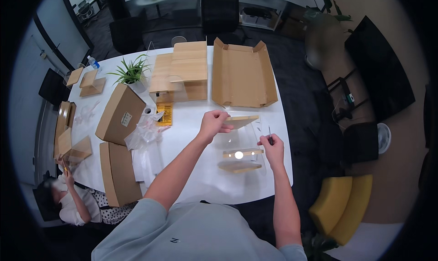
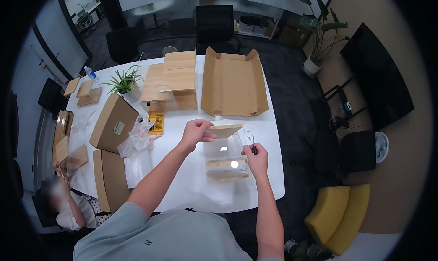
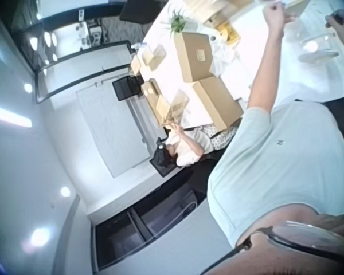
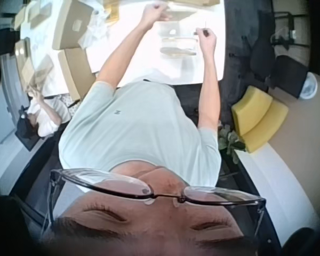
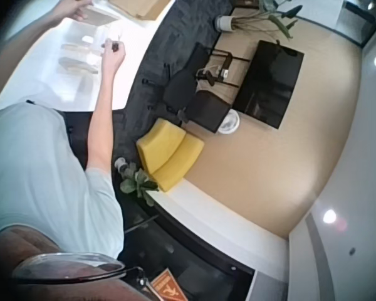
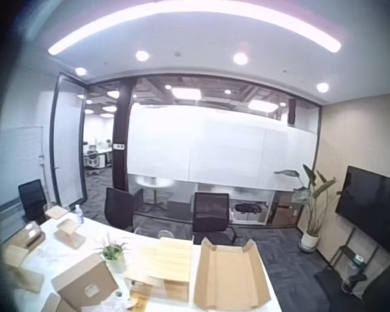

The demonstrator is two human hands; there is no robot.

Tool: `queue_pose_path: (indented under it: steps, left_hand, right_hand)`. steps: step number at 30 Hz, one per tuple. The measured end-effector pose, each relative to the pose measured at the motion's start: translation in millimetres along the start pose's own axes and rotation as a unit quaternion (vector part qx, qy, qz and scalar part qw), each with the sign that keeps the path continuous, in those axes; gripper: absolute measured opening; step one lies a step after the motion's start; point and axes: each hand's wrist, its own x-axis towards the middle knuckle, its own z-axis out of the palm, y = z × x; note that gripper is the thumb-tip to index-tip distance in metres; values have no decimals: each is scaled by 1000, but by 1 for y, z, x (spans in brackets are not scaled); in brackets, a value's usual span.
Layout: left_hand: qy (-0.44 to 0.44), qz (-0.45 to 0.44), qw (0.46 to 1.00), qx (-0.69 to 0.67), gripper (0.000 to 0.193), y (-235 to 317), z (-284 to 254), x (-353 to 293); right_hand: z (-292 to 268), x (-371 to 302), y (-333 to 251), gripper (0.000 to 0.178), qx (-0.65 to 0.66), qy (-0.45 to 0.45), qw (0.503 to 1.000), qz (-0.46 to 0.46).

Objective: The person assembles a small wooden shelving unit by inserting dowels into pre-drilled holes and joining wooden panels. They align and secure multiple shelves and side panels on a white table, using a screwdriver to tighten connections.

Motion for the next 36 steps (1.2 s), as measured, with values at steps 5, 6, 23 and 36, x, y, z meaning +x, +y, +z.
queue_pose_path:
  steps: [5,6,23,36]
  left_hand:
    - [10,6,1000,5,29,3,1,3]
    - [11,3,1000,6,29,3,-1,4]
    - [-20,-5,1000,-12,29,10,4,20]
    - [-65,-21,994,-81,27,6,-6,14]
  right_hand:
    - [18,38,-20,26,-24,18,999,-44]
    - [23,43,-27,26,-28,20,999,-35]
    - [26,81,-46,28,-6,-33,987,157]
    - [10,60,-138,25,-375,-62,901,-208]
